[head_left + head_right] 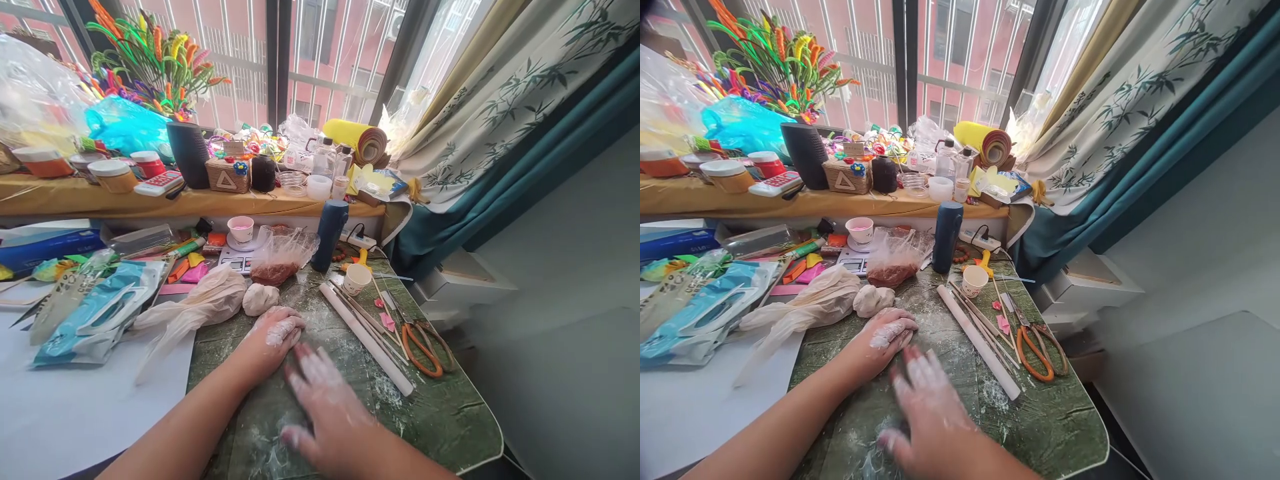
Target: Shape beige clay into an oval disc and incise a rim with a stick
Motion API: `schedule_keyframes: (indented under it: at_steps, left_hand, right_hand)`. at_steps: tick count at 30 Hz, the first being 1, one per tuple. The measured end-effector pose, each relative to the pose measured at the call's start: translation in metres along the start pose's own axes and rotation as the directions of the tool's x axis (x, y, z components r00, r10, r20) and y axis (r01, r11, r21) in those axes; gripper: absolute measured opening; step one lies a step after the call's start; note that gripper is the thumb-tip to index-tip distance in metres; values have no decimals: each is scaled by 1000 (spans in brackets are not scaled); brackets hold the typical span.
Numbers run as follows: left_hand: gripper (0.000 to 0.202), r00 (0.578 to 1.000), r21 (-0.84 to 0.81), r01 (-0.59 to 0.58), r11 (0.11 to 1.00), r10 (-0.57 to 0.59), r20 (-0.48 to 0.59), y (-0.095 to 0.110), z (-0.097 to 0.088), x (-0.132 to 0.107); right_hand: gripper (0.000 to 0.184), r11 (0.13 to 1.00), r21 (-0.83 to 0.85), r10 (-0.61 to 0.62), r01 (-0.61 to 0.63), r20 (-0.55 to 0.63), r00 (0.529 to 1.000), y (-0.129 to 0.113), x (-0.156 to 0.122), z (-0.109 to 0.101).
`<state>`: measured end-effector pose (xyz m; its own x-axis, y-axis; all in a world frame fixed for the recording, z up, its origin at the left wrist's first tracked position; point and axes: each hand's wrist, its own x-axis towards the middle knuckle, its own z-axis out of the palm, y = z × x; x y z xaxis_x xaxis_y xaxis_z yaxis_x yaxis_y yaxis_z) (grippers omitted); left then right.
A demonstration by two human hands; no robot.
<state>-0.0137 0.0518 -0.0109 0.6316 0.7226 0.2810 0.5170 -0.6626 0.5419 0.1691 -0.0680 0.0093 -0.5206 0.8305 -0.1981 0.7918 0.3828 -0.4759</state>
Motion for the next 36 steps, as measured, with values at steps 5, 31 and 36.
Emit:
schedule_keyframes:
  at_steps: [5, 31, 36]
  left_hand:
    - [23, 1000, -7, -8, 1000, 8, -8, -3, 2, 0]
    - [20, 1000, -30, -11, 999, 11, -3, -2, -1, -2]
    - [20, 1000, -35, -5, 999, 4, -20, -3, 0, -2]
  right_hand:
    - [69, 999, -6, -43, 44, 54, 998, 13, -17, 6]
    - [51, 766, -453, 409, -456, -205, 889, 101, 80, -165]
    - [47, 753, -475, 460, -456, -114, 880, 109, 93, -163]
